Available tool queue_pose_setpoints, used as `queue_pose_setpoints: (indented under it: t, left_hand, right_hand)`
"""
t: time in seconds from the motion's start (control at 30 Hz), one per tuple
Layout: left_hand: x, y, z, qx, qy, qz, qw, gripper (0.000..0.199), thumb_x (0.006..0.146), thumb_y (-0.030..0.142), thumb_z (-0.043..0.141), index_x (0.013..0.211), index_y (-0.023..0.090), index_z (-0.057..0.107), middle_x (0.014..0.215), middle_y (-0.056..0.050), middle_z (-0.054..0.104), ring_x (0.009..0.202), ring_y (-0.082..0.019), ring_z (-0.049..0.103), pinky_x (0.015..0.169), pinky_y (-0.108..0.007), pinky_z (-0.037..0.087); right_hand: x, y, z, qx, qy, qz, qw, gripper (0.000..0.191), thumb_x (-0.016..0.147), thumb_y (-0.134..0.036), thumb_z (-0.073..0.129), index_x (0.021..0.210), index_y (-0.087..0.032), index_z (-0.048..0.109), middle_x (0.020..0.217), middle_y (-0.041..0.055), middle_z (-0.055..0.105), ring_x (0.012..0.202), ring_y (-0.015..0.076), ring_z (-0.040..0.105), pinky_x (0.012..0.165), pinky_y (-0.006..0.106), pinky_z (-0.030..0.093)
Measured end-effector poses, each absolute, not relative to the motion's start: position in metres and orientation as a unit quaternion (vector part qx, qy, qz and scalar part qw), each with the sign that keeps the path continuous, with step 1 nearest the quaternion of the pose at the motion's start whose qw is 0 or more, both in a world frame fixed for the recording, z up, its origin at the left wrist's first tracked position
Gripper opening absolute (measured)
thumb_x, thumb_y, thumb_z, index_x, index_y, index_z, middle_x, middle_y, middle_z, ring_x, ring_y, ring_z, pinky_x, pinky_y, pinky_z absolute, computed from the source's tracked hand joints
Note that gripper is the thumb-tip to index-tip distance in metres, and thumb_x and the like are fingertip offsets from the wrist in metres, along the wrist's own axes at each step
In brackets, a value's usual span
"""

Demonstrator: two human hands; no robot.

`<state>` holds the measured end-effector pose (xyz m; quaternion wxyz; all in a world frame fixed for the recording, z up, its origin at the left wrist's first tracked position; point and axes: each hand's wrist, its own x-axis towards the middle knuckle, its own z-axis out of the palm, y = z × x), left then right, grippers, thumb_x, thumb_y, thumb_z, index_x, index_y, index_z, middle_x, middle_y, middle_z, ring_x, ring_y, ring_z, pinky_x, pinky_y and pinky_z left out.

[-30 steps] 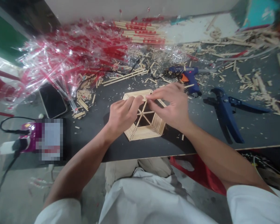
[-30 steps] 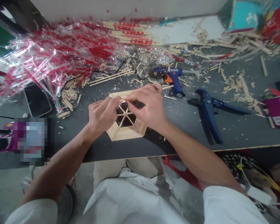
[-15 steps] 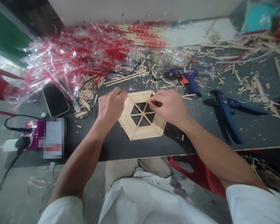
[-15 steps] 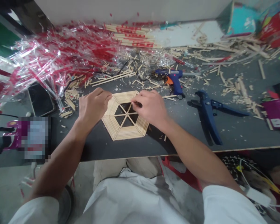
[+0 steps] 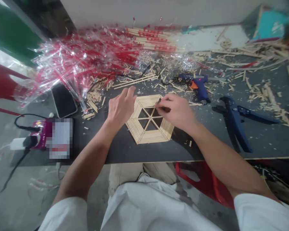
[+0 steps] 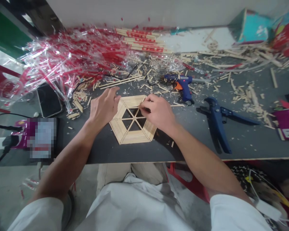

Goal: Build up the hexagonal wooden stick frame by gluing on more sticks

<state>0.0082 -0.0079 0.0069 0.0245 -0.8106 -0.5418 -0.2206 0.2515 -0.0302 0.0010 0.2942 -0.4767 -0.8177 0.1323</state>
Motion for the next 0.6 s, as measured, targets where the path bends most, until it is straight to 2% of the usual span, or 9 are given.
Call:
queue_pose_setpoints:
  t: [0.1,0.23,0.43,0.6]
  left_hand:
    - [0.012,-0.013,0.017,-0.819,-0.546,-0.176,0.024,0.033,0.110,0.030,0.045,0.134,0.019,0.065,0.118,-0.013,0.075,0.084,-0.020,0.071,0.059,-0.029,0.044]
    - [0.017,-0.017,0.022,-0.838,-0.521,-0.160,0.026,0.034,0.112,0.028,0.042,0.131,0.019,0.068,0.117,-0.011,0.076,0.091,-0.020,0.073,0.062,-0.028,0.047]
    - [0.019,-0.018,0.010,-0.865,-0.463,-0.192,0.003,0.029,0.111,0.027,0.046,0.131,0.020,0.066,0.109,-0.007,0.077,0.088,-0.018,0.075,0.060,-0.027,0.046]
    - [0.022,-0.019,0.012,-0.865,-0.473,-0.167,-0.005,0.028,0.110,0.020,0.047,0.131,0.019,0.065,0.115,-0.009,0.075,0.093,-0.019,0.074,0.062,-0.026,0.049]
  right_hand:
    - [0.253,-0.029,0.003,-0.473,-0.819,0.153,0.287,0.017,0.094,-0.018,0.066,0.093,-0.022,0.082,0.096,0.0081,0.074,0.078,0.0204,0.067,0.072,0.037,0.052]
    - [0.254,-0.027,0.002,-0.471,-0.819,0.153,0.289,0.014,0.095,-0.019,0.068,0.092,-0.022,0.081,0.095,0.0087,0.075,0.082,0.0224,0.069,0.075,0.037,0.053]
    - [0.254,-0.025,0.002,-0.464,-0.825,0.160,0.282,0.013,0.096,-0.017,0.067,0.089,-0.022,0.077,0.093,0.0081,0.075,0.085,0.0227,0.069,0.077,0.036,0.052]
    - [0.255,-0.023,0.001,-0.456,-0.827,0.156,0.289,0.013,0.096,-0.018,0.065,0.088,-0.022,0.075,0.092,0.0084,0.073,0.086,0.0233,0.067,0.077,0.037,0.051]
